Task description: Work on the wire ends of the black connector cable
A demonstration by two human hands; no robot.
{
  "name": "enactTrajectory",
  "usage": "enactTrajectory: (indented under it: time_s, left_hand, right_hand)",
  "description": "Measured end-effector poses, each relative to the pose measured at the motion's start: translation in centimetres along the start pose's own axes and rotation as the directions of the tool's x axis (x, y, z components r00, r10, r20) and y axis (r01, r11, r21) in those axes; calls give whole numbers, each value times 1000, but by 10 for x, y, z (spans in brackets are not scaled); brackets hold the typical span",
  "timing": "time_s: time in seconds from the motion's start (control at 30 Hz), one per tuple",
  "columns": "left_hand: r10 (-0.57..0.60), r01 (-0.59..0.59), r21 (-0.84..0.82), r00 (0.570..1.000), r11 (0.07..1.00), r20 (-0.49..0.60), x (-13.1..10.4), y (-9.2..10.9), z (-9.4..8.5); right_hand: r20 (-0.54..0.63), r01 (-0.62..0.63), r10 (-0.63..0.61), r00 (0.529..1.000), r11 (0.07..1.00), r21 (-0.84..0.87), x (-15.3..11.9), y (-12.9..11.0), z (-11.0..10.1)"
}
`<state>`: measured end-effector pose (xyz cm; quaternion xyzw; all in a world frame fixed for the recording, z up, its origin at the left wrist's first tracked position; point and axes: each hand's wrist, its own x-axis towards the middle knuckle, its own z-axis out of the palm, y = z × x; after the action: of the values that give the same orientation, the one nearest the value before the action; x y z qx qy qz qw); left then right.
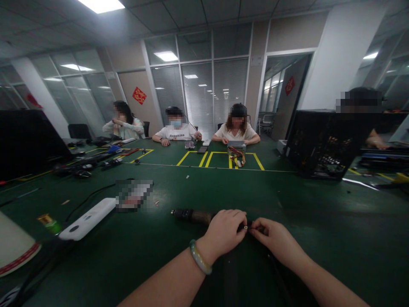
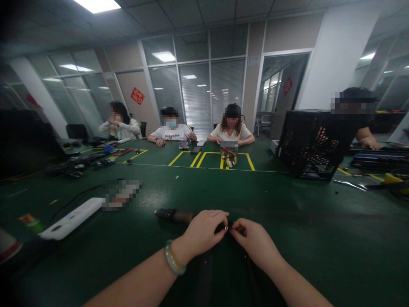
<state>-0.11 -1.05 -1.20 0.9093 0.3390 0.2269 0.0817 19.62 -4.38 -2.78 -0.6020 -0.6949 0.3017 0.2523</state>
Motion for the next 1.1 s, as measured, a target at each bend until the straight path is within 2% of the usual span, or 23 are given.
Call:
enactTrajectory:
  time_s: [0.5, 0.73, 0.93, 1.1]
  left_hand:
    - [5, -5, 27, 1000, 1000, 16, 1, 1, -1]
    - [23, -23, 7, 1000, 1000, 10, 0, 0, -2]
    - [-2, 2, 9, 1000, 1000, 9, 0, 2, -3]
    - [36, -36, 3, 999, 999, 21, 0, 0, -3]
  right_hand:
    - [1, 37, -37, 999, 999, 8, 1, 3, 1]
    - [-10, -21, 21, 1000, 1000, 13, 0, 2, 1]
    - [-4, -13, 13, 1000, 1000, 7, 0, 0, 1]
    - [2, 11, -11, 1000, 1000, 15, 1, 4, 3]
